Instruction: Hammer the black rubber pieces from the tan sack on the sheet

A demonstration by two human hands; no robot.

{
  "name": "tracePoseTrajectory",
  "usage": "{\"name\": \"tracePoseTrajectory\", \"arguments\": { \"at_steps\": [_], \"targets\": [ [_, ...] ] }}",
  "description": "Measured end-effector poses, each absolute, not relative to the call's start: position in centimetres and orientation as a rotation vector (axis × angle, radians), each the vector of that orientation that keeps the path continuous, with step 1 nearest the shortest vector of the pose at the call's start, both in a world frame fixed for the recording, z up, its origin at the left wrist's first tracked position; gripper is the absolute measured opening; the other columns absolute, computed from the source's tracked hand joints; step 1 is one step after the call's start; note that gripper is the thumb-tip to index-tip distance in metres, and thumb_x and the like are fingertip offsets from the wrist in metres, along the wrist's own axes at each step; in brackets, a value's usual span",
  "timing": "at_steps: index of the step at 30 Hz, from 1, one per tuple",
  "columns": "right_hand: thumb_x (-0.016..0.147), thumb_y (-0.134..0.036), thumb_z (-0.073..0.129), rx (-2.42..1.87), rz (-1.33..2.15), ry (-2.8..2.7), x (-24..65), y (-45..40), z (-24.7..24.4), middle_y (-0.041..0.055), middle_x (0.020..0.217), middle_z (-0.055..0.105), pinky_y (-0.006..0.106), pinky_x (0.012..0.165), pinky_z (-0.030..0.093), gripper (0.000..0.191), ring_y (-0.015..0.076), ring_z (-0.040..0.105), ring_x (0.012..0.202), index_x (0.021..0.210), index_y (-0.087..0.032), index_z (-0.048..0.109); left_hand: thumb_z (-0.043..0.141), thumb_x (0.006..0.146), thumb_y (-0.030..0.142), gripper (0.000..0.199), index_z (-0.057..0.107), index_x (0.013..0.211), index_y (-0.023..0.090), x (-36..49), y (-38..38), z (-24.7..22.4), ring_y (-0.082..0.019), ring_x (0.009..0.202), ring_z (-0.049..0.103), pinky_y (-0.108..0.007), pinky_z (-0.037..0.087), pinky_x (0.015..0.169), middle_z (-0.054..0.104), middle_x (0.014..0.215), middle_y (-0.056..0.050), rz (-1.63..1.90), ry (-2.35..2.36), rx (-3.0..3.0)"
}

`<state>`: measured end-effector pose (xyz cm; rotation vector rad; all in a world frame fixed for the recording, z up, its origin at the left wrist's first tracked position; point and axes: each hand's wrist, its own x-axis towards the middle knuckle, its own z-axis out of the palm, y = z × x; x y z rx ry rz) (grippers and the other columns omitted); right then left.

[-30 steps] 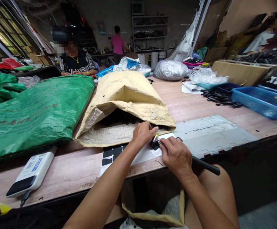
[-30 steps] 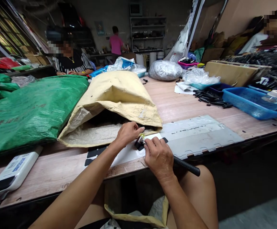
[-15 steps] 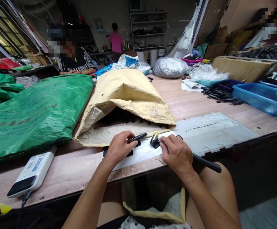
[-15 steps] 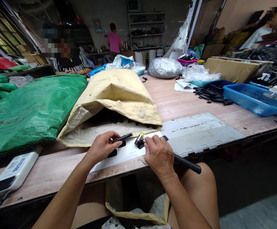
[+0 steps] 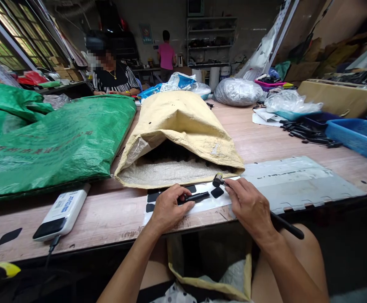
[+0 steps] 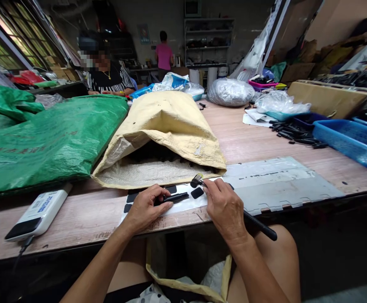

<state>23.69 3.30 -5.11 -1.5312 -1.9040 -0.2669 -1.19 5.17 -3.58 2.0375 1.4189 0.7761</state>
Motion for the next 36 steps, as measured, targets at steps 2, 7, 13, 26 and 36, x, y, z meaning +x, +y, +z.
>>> {"name": "tracePoseTrajectory", "arguments": {
  "at_steps": [2, 7, 13, 26, 36],
  "targets": [
    [0.1, -0.026, 0.051, -1.448, -0.171, -1.863, 23.3, 3.0, -4.2, 0.0043, 0.102, 0.068, 0.029, 0.085, 0.047, 0.026, 0.0177, 0.063, 0.095, 0.122, -0.023, 0.065, 0.072, 0.08, 0.026, 0.011, 0.071, 0.09, 0.021, -1.1, 5.1, -3.5, -0.016, 0.077, 0.056, -0.028, 0.04, 0.071, 0.062, 0.083, 0.001, 0.782, 1.409, 2.046],
    [0.1, -0.024, 0.051, -1.243, 0.103, -1.951, 21.1, 1.9, -2.6, 0.004, 0.098, 0.068, 0.028, 0.081, 0.051, 0.027, 0.0158, 0.064, 0.089, 0.124, -0.024, 0.065, 0.071, 0.082, 0.025, 0.011, 0.071, 0.092, 0.02, -1.2, 5.1, -3.8, -0.016, 0.077, 0.055, -0.028, 0.04, 0.071, 0.062, 0.084, 0.0, 0.799, 1.386, 2.047],
    [0.1, -0.02, 0.048, -1.173, 0.143, -2.019, 19.2, 1.1, -3.0, 0.0046, 0.093, 0.066, 0.028, 0.077, 0.052, 0.034, 0.016, 0.062, 0.085, 0.13, -0.024, 0.061, 0.071, 0.083, 0.025, 0.006, 0.069, 0.086, 0.02, -1.3, 5.2, -4.0, -0.015, 0.075, 0.054, -0.027, 0.037, 0.068, 0.059, 0.08, 0.002, 0.83, 1.375, 2.062],
    [0.099, -0.021, 0.048, -1.25, 0.109, -1.948, 20.3, 1.4, -2.9, 0.0049, 0.093, 0.067, 0.028, 0.079, 0.052, 0.035, 0.0162, 0.064, 0.085, 0.13, -0.025, 0.064, 0.07, 0.081, 0.024, 0.008, 0.072, 0.088, 0.021, -1.1, 5.2, -3.9, -0.015, 0.075, 0.055, -0.027, 0.039, 0.069, 0.06, 0.08, 0.001, 0.814, 1.396, 2.058],
    [0.099, -0.027, 0.049, -1.376, 0.032, -1.852, 22.3, 2.8, -3.2, 0.0049, 0.097, 0.071, 0.03, 0.079, 0.053, 0.033, 0.0176, 0.067, 0.086, 0.126, -0.027, 0.067, 0.066, 0.087, 0.032, 0.014, 0.073, 0.091, 0.021, -1.1, 5.2, -3.6, -0.016, 0.074, 0.056, -0.027, 0.04, 0.068, 0.063, 0.084, -0.001, 0.789, 1.403, 2.056]
  ]
}}
